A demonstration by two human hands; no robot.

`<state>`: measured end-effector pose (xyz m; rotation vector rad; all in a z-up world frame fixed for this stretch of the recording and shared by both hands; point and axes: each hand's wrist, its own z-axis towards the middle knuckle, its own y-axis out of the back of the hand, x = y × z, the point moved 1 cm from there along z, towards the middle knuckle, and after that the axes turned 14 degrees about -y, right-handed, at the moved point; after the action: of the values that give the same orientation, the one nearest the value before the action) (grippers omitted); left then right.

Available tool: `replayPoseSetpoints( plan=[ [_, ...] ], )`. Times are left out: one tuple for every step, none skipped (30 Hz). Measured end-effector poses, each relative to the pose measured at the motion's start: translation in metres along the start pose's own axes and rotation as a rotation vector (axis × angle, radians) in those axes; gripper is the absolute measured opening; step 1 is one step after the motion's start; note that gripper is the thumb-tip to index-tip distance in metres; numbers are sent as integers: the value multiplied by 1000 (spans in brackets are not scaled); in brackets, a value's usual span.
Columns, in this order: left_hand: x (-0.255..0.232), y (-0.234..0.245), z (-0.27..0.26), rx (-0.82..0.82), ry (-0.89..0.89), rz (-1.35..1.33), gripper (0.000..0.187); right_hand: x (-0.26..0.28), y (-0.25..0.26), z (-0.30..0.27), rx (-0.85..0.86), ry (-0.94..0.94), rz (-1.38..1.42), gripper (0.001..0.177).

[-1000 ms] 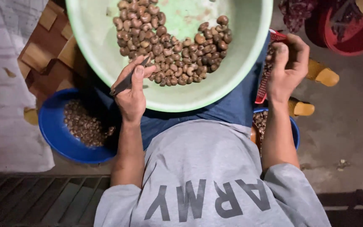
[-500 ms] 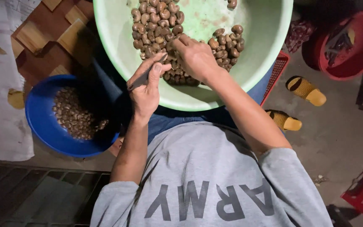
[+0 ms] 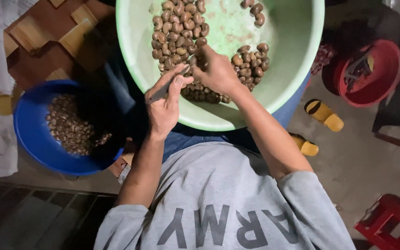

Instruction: Peeling the outer skin of cashew nuts using a small knife and sorting them into different containers.

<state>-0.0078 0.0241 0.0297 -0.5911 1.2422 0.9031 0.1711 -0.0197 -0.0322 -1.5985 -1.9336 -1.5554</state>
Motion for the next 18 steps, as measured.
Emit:
replayPoseSetpoints(
  plan=[
    [5, 2, -1, -9, 1, 2, 27, -6, 1, -3, 6, 5, -4, 31],
    [10, 2, -2, 9, -43, -47, 28, -12, 3, -6, 162, -56, 410, 35],
    [15, 2, -1, 32, -88, -99, 30, -19, 5, -10, 313, -123, 825, 39],
    [14, -1, 3, 28, -90, -99, 30, -23, 9, -15, 314, -121, 821, 39],
    [12, -3, 6, 41, -122, -137, 28, -28, 11, -21, 328, -93, 949, 42],
    [10, -7, 9, 53, -154, -174, 26, -34, 14, -27, 342, -64, 1076, 45],
    [11, -10, 9, 60, -154, -175, 26, -34, 14, -34, 336, -65, 1081, 45],
    [12, -15, 9, 75, -159, -239, 25, -34, 15, -42, 346, -50, 1161, 47],
    [13, -20, 9, 94, -162, -305, 24, -34, 15, -49, 352, -35, 1244, 49],
    [14, -22, 8, 105, -161, -307, 24, -33, 15, -53, 342, -36, 1251, 49],
    [15, -24, 6, 131, -163, -302, 25, -33, 15, -57, 344, -40, 1273, 49],
    [15, -26, 4, 157, -165, -296, 25, -32, 15, -61, 346, -45, 1296, 49],
    [16, -30, 3, 164, -166, -297, 25, -32, 15, -63, 339, -43, 1300, 49],
    [16, -32, 1, 158, -149, -316, 25, -32, 13, -65, 339, -45, 1272, 49],
    [16, -33, -1, 147, -132, -330, 25, -32, 11, -65, 345, -47, 1242, 48],
    [15, -34, -1, 149, -133, -328, 25, -34, 11, -65, 346, -45, 1245, 48],
    [14, -33, -1, 157, -137, -313, 24, -36, 9, -66, 335, -41, 1235, 47],
    [13, -32, -2, 164, -140, -298, 24, -38, 7, -66, 325, -38, 1226, 46]
  ],
)
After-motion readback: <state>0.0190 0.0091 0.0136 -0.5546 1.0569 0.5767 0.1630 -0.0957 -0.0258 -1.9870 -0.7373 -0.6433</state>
